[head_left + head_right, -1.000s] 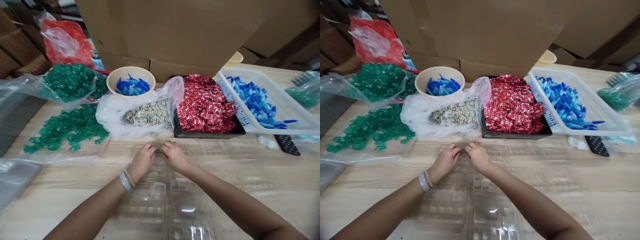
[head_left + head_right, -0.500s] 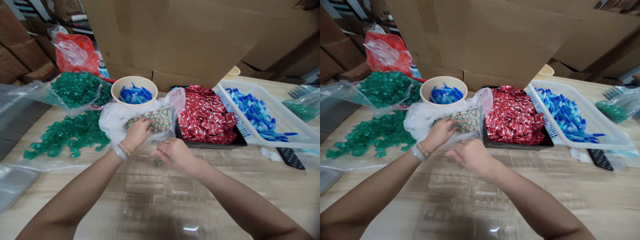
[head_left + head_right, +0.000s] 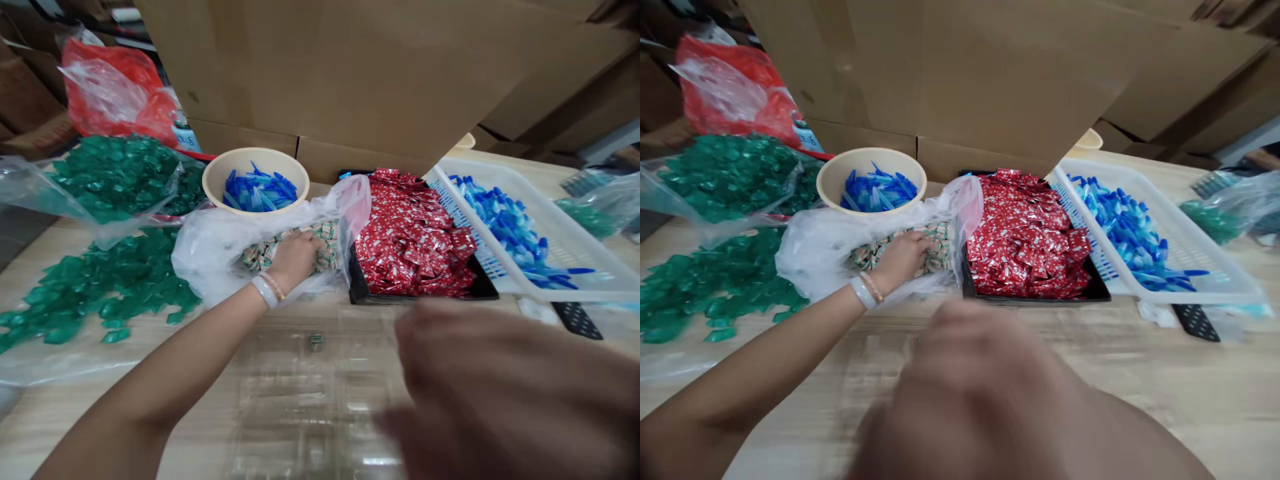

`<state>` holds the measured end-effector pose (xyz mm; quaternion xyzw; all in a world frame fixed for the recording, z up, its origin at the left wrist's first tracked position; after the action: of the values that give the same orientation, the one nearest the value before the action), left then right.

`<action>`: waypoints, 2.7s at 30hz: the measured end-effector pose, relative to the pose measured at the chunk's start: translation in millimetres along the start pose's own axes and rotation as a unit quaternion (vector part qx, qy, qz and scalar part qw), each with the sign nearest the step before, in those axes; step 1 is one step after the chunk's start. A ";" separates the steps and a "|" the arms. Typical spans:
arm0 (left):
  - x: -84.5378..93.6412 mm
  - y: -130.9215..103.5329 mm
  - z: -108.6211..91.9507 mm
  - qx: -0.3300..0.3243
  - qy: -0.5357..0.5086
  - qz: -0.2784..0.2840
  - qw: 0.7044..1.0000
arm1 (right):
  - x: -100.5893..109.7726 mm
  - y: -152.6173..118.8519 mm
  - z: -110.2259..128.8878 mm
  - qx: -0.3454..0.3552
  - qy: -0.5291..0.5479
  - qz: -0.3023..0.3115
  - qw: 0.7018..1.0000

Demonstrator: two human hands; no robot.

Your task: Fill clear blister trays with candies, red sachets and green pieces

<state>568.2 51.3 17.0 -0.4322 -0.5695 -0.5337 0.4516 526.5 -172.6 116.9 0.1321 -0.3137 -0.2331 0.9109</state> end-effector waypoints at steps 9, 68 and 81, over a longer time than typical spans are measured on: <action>-3.1 -13.6 26.1 0.134 -0.394 0.033 0.909 | -37.5 102.5 -158.9 -0.116 -0.010 -0.117 0.986; -26.5 -43.7 21.6 0.224 -0.369 -0.034 0.901 | -35.7 83.8 -150.4 -0.157 -0.377 0.135 0.903; -29.6 -42.6 21.3 0.213 -0.544 0.021 0.812 | -52.9 106.0 -150.2 -0.131 -0.093 0.049 0.986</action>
<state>532.0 69.8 -21.7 -0.5570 -0.8121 -0.0675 0.1602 621.2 -40.8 15.5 -0.0257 -0.3701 -0.2387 0.8974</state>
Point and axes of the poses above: each hand's wrist, its own y-axis towards the middle knuckle, its own x-axis out of the back of the hand, z = x × y, the point moved 1 cm from there along y, towards the middle knuckle, and after that the axes turned 14 degrees about y, right-handed, at the moved point
